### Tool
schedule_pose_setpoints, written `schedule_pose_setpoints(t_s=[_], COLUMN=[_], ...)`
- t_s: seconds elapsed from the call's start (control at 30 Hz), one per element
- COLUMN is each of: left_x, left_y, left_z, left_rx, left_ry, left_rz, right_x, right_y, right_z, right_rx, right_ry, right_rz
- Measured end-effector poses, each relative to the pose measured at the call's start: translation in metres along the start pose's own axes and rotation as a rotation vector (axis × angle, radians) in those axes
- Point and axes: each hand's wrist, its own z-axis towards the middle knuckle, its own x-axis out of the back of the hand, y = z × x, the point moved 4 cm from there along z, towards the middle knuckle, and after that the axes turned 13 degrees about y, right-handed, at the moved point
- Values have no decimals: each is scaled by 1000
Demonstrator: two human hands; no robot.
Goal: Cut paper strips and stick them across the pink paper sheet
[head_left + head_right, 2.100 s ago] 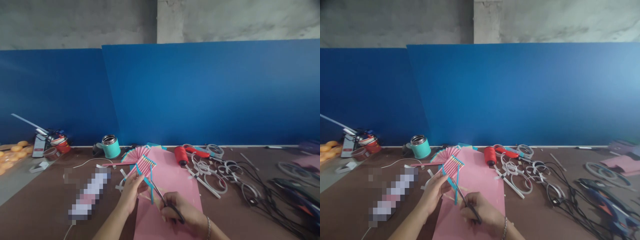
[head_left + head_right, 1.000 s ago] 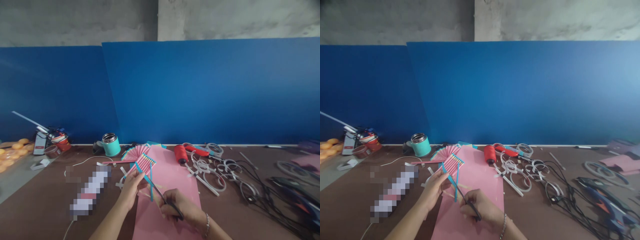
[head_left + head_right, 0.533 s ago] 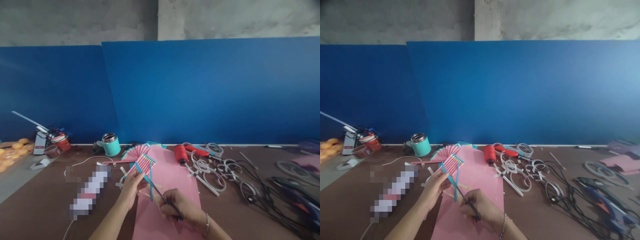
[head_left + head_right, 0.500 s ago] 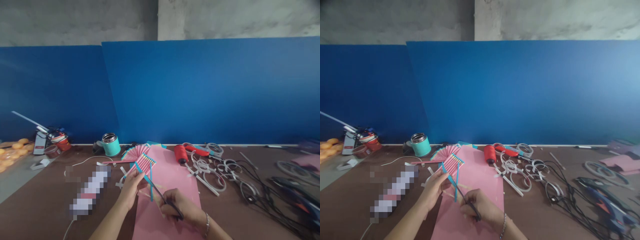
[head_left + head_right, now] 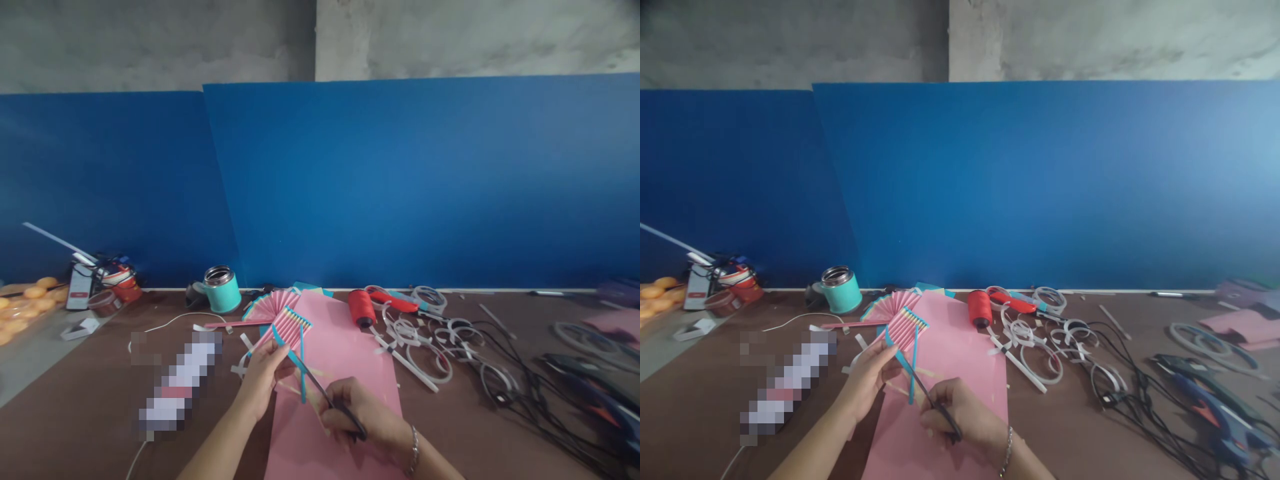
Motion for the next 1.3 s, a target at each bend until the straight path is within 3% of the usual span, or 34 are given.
schedule_pose_setpoints(t_s=[1.3], left_x=[-2], left_y=[3], left_z=[-4], left_rx=[7], left_ry=[-4], left_rz=[7], right_x=[0], right_y=[-3], right_z=[0], right_rx=[5], right_ry=[6], right_rz=[-83])
